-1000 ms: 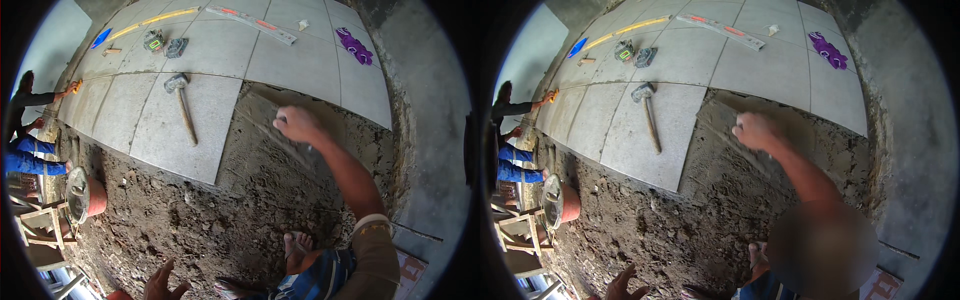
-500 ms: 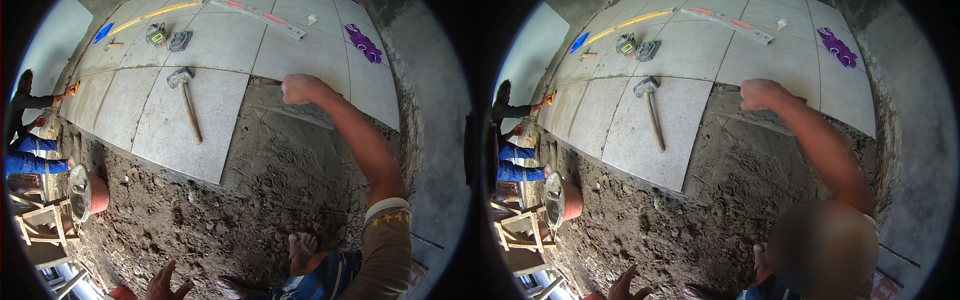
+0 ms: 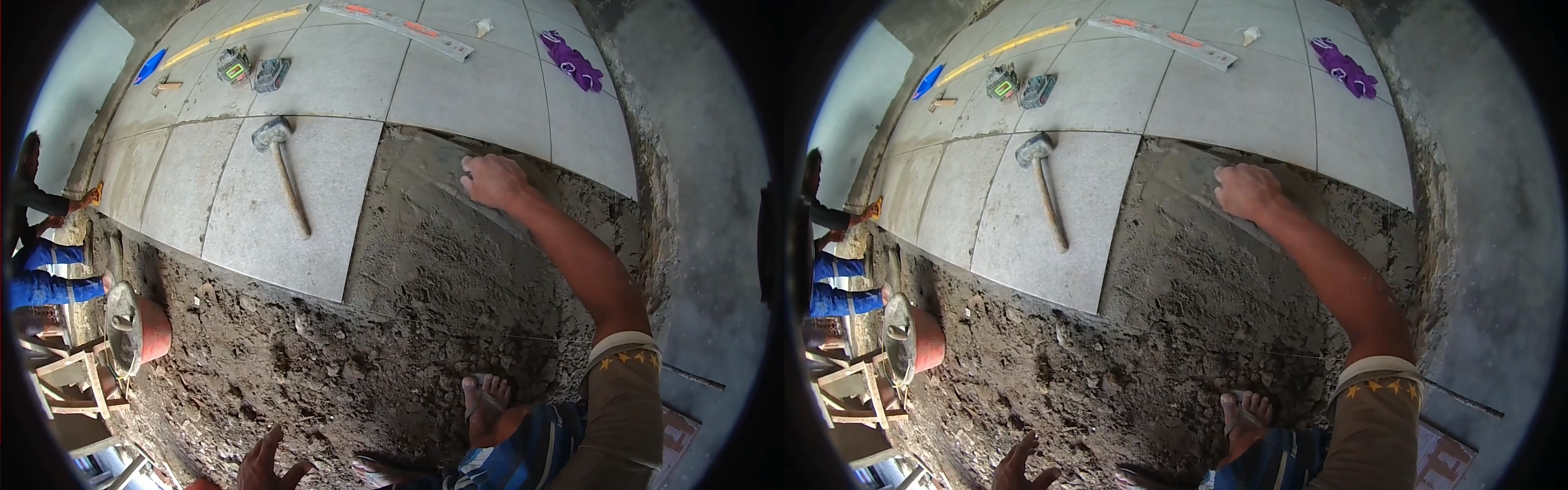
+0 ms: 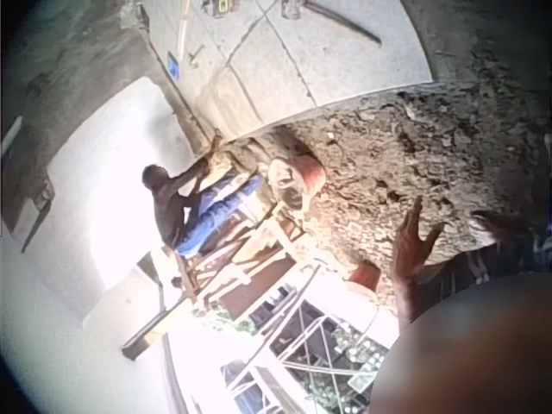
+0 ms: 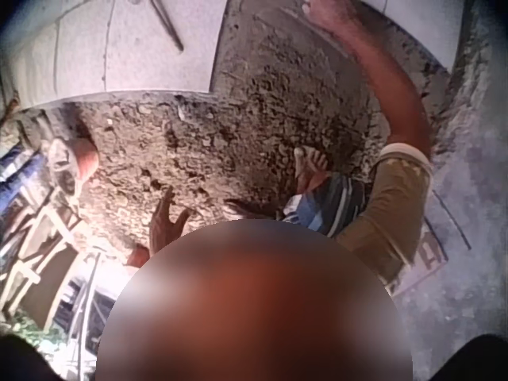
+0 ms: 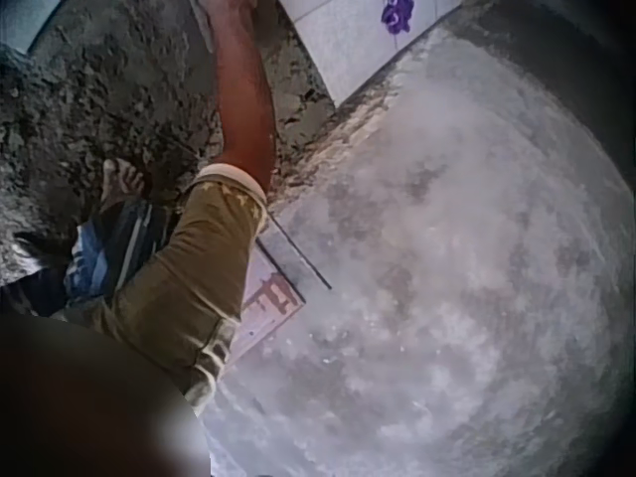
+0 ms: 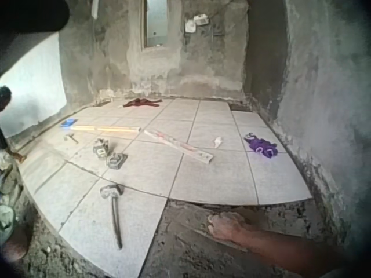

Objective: The person is laying tiles on a floor using a trowel and a rubber mallet.

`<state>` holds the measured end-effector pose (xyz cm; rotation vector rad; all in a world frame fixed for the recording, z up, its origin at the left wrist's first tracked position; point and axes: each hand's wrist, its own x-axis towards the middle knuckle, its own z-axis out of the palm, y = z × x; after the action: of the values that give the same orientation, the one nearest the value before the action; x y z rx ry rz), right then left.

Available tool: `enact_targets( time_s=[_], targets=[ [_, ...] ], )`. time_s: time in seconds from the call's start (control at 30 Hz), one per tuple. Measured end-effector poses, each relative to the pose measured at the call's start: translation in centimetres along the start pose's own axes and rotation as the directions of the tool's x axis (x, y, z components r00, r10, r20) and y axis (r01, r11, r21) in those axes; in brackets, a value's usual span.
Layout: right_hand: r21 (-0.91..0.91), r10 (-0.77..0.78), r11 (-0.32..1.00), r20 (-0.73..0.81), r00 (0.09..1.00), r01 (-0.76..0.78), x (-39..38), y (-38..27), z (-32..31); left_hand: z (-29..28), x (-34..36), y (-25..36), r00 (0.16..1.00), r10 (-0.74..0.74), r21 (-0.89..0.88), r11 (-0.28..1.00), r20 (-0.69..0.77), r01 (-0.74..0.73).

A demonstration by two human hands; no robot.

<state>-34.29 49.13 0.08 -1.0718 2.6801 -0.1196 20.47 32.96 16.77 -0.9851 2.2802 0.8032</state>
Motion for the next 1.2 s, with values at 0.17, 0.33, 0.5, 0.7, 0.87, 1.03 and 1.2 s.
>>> enact_targets(
  time_s=[0.17,0.33,0.5,0.7,0.87,1.03,1.2],
  targets=[
    [0.058,-0.052,0.997,0.109,0.993,0.046,-5.0,4.8,-0.1,-0.3,-0.4,0.1,0.999,0.022,0.024,0.999,-0.032,-0.021],
    [0.351,-0.219,0.922,0.135,0.966,0.160,-7.6,7.8,-2.6,0.2,-0.6,0.5,0.997,0.057,-0.010,0.998,-0.046,-0.057],
    [0.320,-0.268,0.925,0.159,0.950,0.207,2.6,6.2,-4.2,1.4,0.6,0.8,0.999,-0.002,0.048,0.999,-0.035,0.004],
    [0.331,-0.268,0.922,0.165,0.949,0.203,11.9,3.5,-3.7,1.8,-0.1,1.5,0.985,-0.161,-0.013,0.987,-0.056,0.161],
    [0.274,-0.061,0.960,0.414,0.908,-0.061,13.5,6.5,-5.6,2.5,0.7,1.9,0.982,-0.189,-0.026,0.982,0.018,0.189],
    [0.098,0.052,0.990,0.407,0.912,-0.101,6.7,16.6,-6.4,2.0,1.6,1.0,0.998,-0.064,-0.047,0.997,-0.007,0.063],
    [0.085,0.295,0.942,0.252,0.922,-0.325,-6.7,26.5,-7.0,1.7,2.2,0.4,0.996,-0.085,0.015,0.996,0.037,0.084]
  ],
)
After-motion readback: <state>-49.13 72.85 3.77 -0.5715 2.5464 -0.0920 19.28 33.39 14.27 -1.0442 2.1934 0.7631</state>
